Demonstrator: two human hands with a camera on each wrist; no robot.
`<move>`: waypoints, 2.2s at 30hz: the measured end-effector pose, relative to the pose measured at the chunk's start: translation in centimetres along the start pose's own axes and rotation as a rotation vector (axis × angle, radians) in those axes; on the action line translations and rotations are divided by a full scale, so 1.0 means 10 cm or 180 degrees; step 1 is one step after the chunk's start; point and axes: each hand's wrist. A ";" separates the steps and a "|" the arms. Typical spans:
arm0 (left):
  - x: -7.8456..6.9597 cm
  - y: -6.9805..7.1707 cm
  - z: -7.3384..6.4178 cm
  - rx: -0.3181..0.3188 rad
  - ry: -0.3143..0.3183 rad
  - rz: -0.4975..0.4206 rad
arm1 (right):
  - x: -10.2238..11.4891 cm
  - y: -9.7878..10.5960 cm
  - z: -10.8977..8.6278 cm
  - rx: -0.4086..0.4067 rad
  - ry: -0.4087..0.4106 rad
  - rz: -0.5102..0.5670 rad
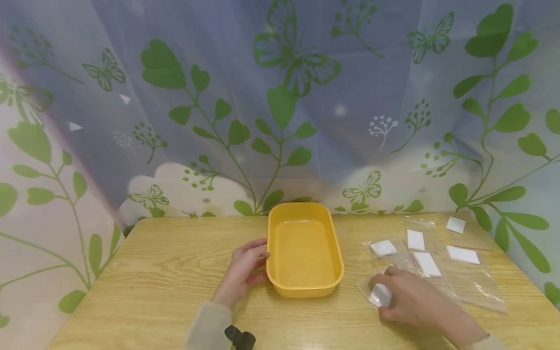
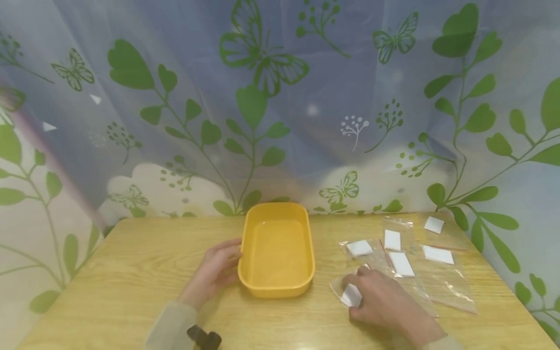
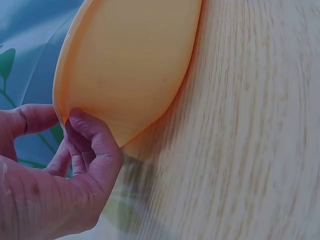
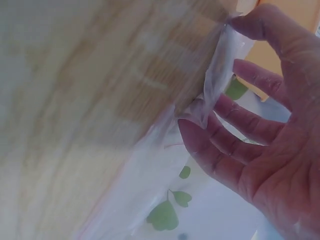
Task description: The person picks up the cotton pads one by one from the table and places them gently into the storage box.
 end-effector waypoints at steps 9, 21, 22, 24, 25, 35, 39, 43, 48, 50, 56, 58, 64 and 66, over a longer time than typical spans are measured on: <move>0.01 0.00 0.03 0.0045 0.0047 -0.0184 | -0.01 -0.02 0.01 -0.0037 0.0166 0.0014; 0.04 -0.01 0.05 -0.0008 0.0041 -0.0242 | -0.06 0.06 -0.02 -0.0213 0.0287 0.0154; 0.03 0.00 0.04 -0.0009 0.0039 -0.0238 | -0.07 0.06 -0.02 -0.0257 0.0308 0.0138; 0.03 0.00 0.04 0.0002 0.0038 -0.0240 | -0.09 0.06 -0.02 -0.0362 0.0384 0.0125; 0.03 0.00 0.04 0.0012 0.0035 -0.0238 | -0.10 0.05 -0.02 -0.0450 0.0463 0.0138; 0.01 0.00 0.01 0.0042 0.0010 -0.0184 | -0.18 -0.01 -0.01 -0.1086 0.0796 0.0709; 0.01 0.01 0.01 0.0041 0.0005 -0.0186 | -0.15 0.04 -0.01 -0.1078 0.0659 0.0791; 0.01 0.00 0.00 0.0031 0.0022 -0.0188 | -0.14 0.06 0.00 -0.1144 0.0639 0.0859; 0.02 0.00 -0.01 0.0030 0.0014 -0.0200 | -0.13 0.10 0.02 -0.1316 0.0686 0.0856; 0.02 0.00 -0.01 0.0030 0.0007 -0.0188 | -0.13 0.13 0.04 -0.1375 0.0701 0.0875; 0.02 0.00 -0.01 0.0034 -0.0011 -0.0168 | -0.14 0.30 0.09 -0.1383 0.0695 0.0877; 0.02 0.00 -0.01 0.0030 -0.0004 -0.0176 | -0.14 0.35 0.12 -0.1378 0.0702 0.0844; 0.02 0.01 -0.01 0.0048 0.0002 -0.0195 | -0.10 0.48 0.20 -0.1442 0.0761 0.0741; 0.02 0.01 -0.01 0.0045 0.0009 -0.0195 | -0.08 0.52 0.24 -0.1473 0.0780 0.0734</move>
Point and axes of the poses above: each hand's wrist, its own z-axis towards the middle knuckle, its own y-axis out of the back of the hand, x = y × z, and after that the axes turned 1 degree about -z, right-handed
